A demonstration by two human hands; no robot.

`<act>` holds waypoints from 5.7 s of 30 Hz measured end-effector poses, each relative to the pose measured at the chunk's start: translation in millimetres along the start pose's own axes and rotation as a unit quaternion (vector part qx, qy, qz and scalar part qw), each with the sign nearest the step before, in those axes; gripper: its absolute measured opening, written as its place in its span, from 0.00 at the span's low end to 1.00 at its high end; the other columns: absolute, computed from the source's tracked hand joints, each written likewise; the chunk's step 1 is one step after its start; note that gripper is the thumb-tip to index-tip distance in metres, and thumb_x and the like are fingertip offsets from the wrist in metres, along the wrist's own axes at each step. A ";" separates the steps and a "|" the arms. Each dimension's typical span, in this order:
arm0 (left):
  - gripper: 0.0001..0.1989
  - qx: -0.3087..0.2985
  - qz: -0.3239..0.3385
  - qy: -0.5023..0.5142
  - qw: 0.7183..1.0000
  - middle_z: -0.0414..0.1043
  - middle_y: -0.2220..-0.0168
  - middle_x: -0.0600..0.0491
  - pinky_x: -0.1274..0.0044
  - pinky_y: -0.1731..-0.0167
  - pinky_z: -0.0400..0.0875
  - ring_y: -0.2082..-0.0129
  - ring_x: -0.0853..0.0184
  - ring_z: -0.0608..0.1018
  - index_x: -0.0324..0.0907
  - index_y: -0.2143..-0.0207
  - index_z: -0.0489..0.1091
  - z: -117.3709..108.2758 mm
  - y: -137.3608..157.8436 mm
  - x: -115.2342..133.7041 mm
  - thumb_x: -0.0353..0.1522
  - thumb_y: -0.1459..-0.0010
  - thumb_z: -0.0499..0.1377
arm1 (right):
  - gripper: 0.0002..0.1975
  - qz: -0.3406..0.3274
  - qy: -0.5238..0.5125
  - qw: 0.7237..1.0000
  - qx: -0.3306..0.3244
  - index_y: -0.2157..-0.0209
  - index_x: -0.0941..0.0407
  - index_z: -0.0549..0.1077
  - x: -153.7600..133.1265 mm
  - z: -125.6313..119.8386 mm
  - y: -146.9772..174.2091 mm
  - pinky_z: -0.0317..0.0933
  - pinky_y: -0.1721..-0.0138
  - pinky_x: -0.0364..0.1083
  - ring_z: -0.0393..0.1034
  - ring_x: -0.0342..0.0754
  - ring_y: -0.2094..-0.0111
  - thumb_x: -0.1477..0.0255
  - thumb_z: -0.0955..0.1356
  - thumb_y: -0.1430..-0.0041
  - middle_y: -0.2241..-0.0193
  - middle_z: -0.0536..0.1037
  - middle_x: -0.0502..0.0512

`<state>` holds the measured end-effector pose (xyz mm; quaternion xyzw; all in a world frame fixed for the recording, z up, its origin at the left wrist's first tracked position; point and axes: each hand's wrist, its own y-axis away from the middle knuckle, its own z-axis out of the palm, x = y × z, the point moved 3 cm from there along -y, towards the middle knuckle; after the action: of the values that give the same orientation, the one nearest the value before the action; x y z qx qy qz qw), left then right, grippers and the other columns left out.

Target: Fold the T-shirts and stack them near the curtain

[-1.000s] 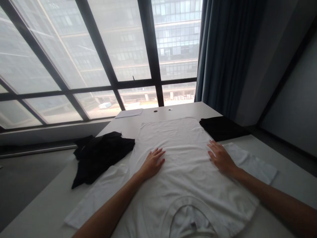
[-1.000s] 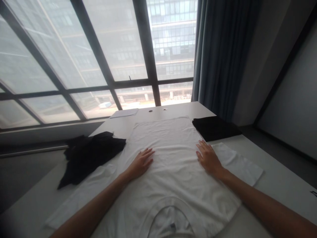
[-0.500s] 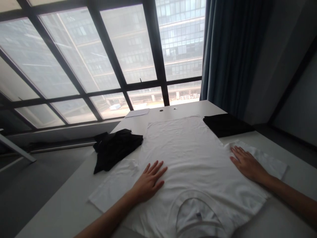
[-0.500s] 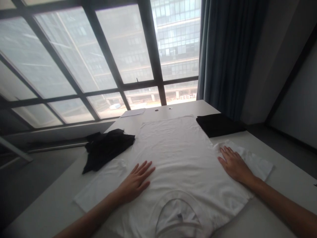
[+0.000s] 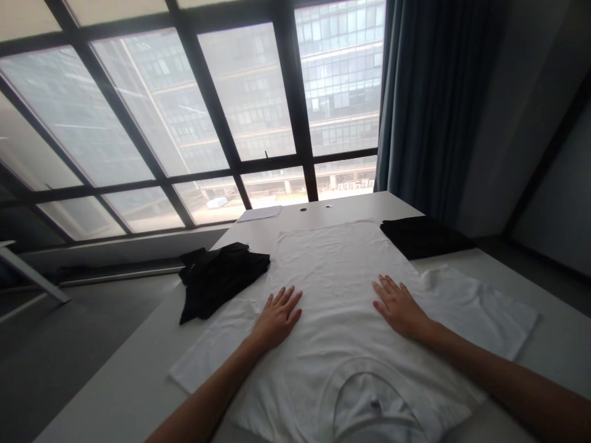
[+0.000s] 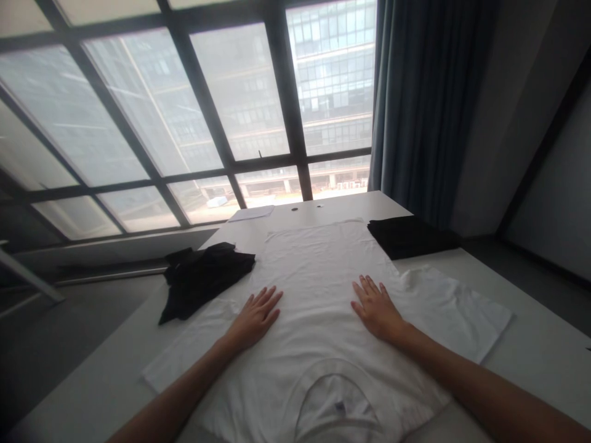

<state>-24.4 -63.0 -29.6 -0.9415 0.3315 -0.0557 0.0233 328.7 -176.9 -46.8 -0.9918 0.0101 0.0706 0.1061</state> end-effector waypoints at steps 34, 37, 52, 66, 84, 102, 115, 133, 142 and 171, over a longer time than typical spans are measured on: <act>0.31 -0.012 -0.326 -0.009 0.945 0.43 0.25 0.46 0.34 0.41 0.43 0.29 0.31 0.44 0.53 0.30 0.58 -60.8 -72.3 -184.6 0.50 0.30 0.43 | 0.28 -0.013 0.000 0.999 0.031 0.34 0.57 0.65 11.7 19.9 3.9 0.50 0.33 0.64 0.53 0.59 0.30 0.61 0.56 0.29 0.31 0.61 0.64; 0.31 0.059 -0.247 -0.053 0.966 0.45 0.27 0.38 0.38 0.39 0.44 0.29 0.34 0.47 0.42 0.29 0.56 -60.8 -72.9 -132.9 0.44 0.30 0.46 | 0.29 -0.012 0.002 1.000 0.026 0.34 0.59 0.65 11.7 14.1 2.7 0.50 0.34 0.64 0.53 0.60 0.30 0.61 0.56 0.29 0.32 0.61 0.65; 0.29 -0.011 0.032 -0.008 0.999 0.44 0.26 0.54 0.57 0.31 0.44 0.26 0.56 0.47 0.54 0.28 0.51 2.5 -6.0 -33.3 0.48 0.27 0.43 | 0.30 0.026 0.008 0.999 -0.029 0.30 0.59 0.59 14.7 0.0 8.9 0.41 0.31 0.60 0.45 0.58 0.28 0.61 0.57 0.29 0.29 0.53 0.65; 0.29 -0.018 0.087 0.032 0.996 0.49 0.27 0.45 0.54 0.31 0.47 0.27 0.55 0.51 0.43 0.28 0.52 2.8 -58.9 100.6 0.43 0.27 0.43 | 0.30 -0.034 -0.064 0.996 -0.042 0.30 0.64 0.57 -90.8 -1.2 -43.4 0.39 0.31 0.60 0.43 0.58 0.27 0.66 0.55 0.28 0.28 0.53 0.67; 0.28 0.016 -0.054 -0.010 0.998 0.51 0.28 0.44 0.55 0.32 0.50 0.28 0.51 0.53 0.43 0.30 0.58 -1.9 -3.9 -4.0 0.43 0.26 0.43 | 0.30 0.059 0.041 0.997 -0.018 0.32 0.60 0.61 29.0 6.4 1.8 0.45 0.33 0.61 0.48 0.61 0.29 0.60 0.56 0.28 0.30 0.57 0.67; 0.29 -0.071 0.181 0.050 0.980 0.39 0.25 0.55 0.54 0.30 0.42 0.26 0.55 0.45 0.57 0.27 0.47 -9.4 92.4 107.5 0.49 0.27 0.44 | 0.31 -0.105 -0.057 0.989 -0.087 0.29 0.51 0.55 -46.3 -11.2 89.5 0.36 0.30 0.66 0.40 0.57 0.27 0.55 0.55 0.28 0.27 0.49 0.58; 0.31 -0.073 0.186 0.055 0.978 0.38 0.25 0.55 0.54 0.30 0.41 0.26 0.55 0.43 0.56 0.27 0.44 -27.8 100.8 112.6 0.50 0.28 0.45 | 0.36 -0.088 -0.045 0.993 -0.061 0.27 0.51 0.50 -43.6 -22.9 104.9 0.34 0.30 0.66 0.35 0.59 0.26 0.51 0.58 0.30 0.26 0.45 0.59; 0.29 -0.056 0.201 0.099 0.973 0.46 0.26 0.54 0.58 0.30 0.45 0.27 0.60 0.49 0.56 0.27 0.47 -39.3 56.7 115.4 0.47 0.27 0.46 | 0.30 -0.076 -0.083 0.992 -0.053 0.30 0.56 0.59 -45.5 -33.2 79.3 0.42 0.31 0.61 0.43 0.56 0.27 0.63 0.60 0.31 0.28 0.52 0.63; 0.29 -0.008 0.092 0.054 0.994 0.47 0.26 0.48 0.53 0.31 0.45 0.26 0.55 0.48 0.48 0.29 0.53 -22.4 -53.7 89.0 0.45 0.27 0.46 | 0.30 -0.018 -0.064 0.997 -0.037 0.30 0.60 0.58 -54.4 -19.3 -29.1 0.40 0.31 0.62 0.42 0.59 0.27 0.62 0.58 0.28 0.28 0.51 0.68; 0.28 -0.015 0.093 0.047 0.994 0.47 0.26 0.50 0.57 0.31 0.44 0.27 0.56 0.49 0.50 0.29 0.55 9.6 -49.3 72.9 0.46 0.27 0.44 | 0.28 -0.022 -0.063 0.997 -0.044 0.32 0.61 0.62 -46.0 0.7 -21.8 0.40 0.31 0.58 0.47 0.58 0.28 0.64 0.58 0.29 0.29 0.56 0.66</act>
<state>63.8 -70.2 -28.6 -0.9033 0.4190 -0.0923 -0.0009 283.8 -155.2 -36.3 -0.9891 -0.0216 0.1308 0.0647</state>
